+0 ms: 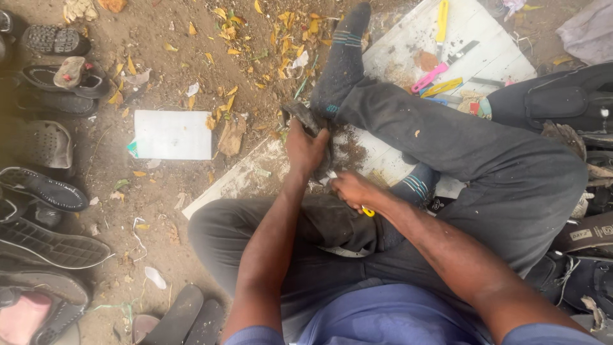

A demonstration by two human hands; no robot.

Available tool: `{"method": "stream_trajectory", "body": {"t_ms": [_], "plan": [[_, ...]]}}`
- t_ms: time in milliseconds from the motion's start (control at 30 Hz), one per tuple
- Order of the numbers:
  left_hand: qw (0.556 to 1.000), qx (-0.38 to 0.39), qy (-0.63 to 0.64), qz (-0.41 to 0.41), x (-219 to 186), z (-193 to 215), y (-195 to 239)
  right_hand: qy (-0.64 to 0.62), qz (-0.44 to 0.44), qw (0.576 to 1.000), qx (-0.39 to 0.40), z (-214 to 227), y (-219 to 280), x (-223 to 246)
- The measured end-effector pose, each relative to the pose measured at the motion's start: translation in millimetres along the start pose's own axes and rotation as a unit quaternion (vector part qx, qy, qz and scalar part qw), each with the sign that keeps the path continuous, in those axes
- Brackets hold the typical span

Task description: The person sits on the ground and uses a knife to scrape and clean the sole of a black shoe. They handle a plastic bag and a small white object during the process, then continue scraping the shoe sole with the knife.

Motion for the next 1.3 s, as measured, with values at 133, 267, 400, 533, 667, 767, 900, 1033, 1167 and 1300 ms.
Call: {"method": "stream_trajectory", "body": {"t_ms": [133,267,400,533,667,767,900,1033,1167,1300], "plan": [[0.998,-0.001,0.007,0.068,1,-1,-2,0.005,-0.010,0.999,-0.033,-16,31,16],[0.994,-0.103,0.024,0.037,-5,-1,1,-0.005,-0.055,0.995,-0.078,-37,73,-7],[0.979,-0.147,0.127,0.060,12,-11,5,-0.067,-0.009,0.990,-0.124,-35,44,-3],[0.946,-0.180,0.268,0.041,20,-21,7,-0.165,0.017,0.973,-0.163,-40,30,-1],[0.909,-0.159,0.340,0.179,29,-23,2,-0.188,-0.011,0.974,-0.122,-68,49,-27],[0.873,-0.178,0.437,0.120,27,-21,6,-0.236,-0.009,0.966,-0.104,-71,29,-27],[0.847,-0.176,0.478,0.151,27,-26,4,-0.306,0.017,0.946,-0.101,-64,11,-10],[0.804,-0.214,0.522,0.188,19,-20,2,-0.292,-0.001,0.946,-0.141,-82,33,-27],[0.798,-0.184,0.552,0.158,14,-15,5,-0.353,0.030,0.925,-0.136,-82,-5,-29],[0.749,-0.193,0.595,0.217,20,-27,15,-0.368,0.027,0.919,-0.135,-73,-33,-24]]}}
Point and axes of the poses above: each hand's wrist, its own y-axis away from the middle knuckle, its own z-axis out of the back of the hand, x = y × z, the point moved 5 cm from there along -y, towards the middle knuckle, and after that the axes turned 13 degrees about -z, right-handed, at the moved point
